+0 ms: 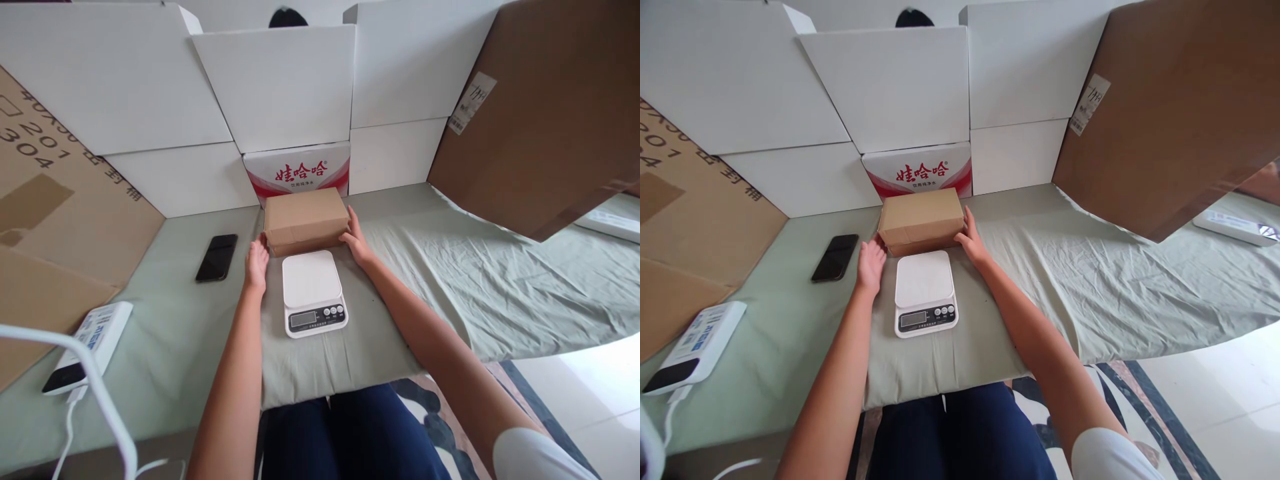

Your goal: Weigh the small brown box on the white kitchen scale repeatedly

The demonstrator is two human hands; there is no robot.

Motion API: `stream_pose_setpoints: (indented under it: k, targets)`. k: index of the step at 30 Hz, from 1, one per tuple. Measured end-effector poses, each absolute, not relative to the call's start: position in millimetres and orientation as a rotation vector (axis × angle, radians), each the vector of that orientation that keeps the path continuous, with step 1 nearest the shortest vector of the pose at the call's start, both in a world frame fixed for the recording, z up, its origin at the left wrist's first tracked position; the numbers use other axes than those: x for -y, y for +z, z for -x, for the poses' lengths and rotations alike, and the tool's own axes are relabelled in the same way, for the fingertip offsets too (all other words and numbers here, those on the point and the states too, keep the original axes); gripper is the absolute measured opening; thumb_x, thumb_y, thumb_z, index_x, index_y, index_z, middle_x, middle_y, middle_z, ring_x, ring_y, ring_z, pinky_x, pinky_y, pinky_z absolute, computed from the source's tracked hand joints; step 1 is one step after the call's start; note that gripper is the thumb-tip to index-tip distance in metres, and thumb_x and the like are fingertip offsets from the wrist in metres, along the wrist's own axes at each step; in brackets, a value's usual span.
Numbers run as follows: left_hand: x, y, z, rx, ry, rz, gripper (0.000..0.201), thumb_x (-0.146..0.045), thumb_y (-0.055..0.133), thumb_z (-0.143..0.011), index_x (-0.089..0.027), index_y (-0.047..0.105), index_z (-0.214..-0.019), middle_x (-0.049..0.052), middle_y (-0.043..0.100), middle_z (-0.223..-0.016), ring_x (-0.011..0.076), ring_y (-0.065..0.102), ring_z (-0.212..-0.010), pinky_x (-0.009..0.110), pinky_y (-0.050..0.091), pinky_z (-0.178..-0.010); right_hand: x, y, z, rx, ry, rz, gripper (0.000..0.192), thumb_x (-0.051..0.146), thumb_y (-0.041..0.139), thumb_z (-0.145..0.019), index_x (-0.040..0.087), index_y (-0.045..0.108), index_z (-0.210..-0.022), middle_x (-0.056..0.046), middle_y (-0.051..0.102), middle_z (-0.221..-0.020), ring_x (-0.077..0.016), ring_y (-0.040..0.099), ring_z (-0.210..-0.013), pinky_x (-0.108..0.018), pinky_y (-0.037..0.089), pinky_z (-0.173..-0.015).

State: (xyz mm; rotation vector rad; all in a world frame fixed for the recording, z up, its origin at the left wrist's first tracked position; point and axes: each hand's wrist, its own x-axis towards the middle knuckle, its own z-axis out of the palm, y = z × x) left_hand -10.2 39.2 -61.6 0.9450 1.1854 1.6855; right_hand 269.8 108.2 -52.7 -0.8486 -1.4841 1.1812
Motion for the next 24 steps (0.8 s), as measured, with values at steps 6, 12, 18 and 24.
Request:
stream_pose_setpoints:
  k: [6,12,18,24]
  targets:
    - [-38,-61,1,-1.167,1.647,-1.018,0.095,-0.087,0.057,-0.077,-0.019,0.062,-0.144,0.02,0.048,-0.163,0.0339,0.04,-0.155,0.049,0.03,-0.128,-101,-49,-262,1.575,1.034,0.831,0.098,0.027,0.059,-0.073,0.031,0.023,-0.164,0.007,0.021,-0.177,-0.0261,0.016,-0.166,-0.051,0.013,-0.139]
    - [-18,-39,-2,-1.126,1.717,-1.234,0.088,-0.083,0.059,-0.081,-0.017,0.065,-0.14,0.019,0.055,-0.157,0.0348,0.04,-0.156,0.047,0.033,-0.127,-88,-40,-262,1.594,0.905,0.691,0.097,0.051,0.066,-0.086,0.036,0.013,-0.166,0.006,0.012,-0.179,-0.026,0.008,-0.168,-0.052,0.011,-0.138]
    - [66,-40,-12,-1.121,1.762,-1.331,0.085,-0.076,0.059,-0.087,-0.014,0.061,-0.145,0.02,0.058,-0.154,0.0376,0.04,-0.155,0.05,0.032,-0.128,-22,-46,-291,1.681,0.787,0.696,0.095,0.066,0.063,-0.091,0.042,0.01,-0.166,0.003,0.019,-0.177,-0.0279,0.006,-0.168,-0.052,0.009,-0.139]
    - [128,-52,-24,-1.136,1.8,-1.261,0.093,-0.08,0.061,-0.081,-0.015,0.06,-0.148,0.021,0.059,-0.153,0.0419,0.04,-0.154,0.056,0.028,-0.129,29,-52,-301,1.771,0.794,0.746,0.091,0.065,0.057,-0.095,0.046,0.002,-0.166,0.006,0.011,-0.178,-0.0302,0.004,-0.168,-0.058,0.008,-0.138]
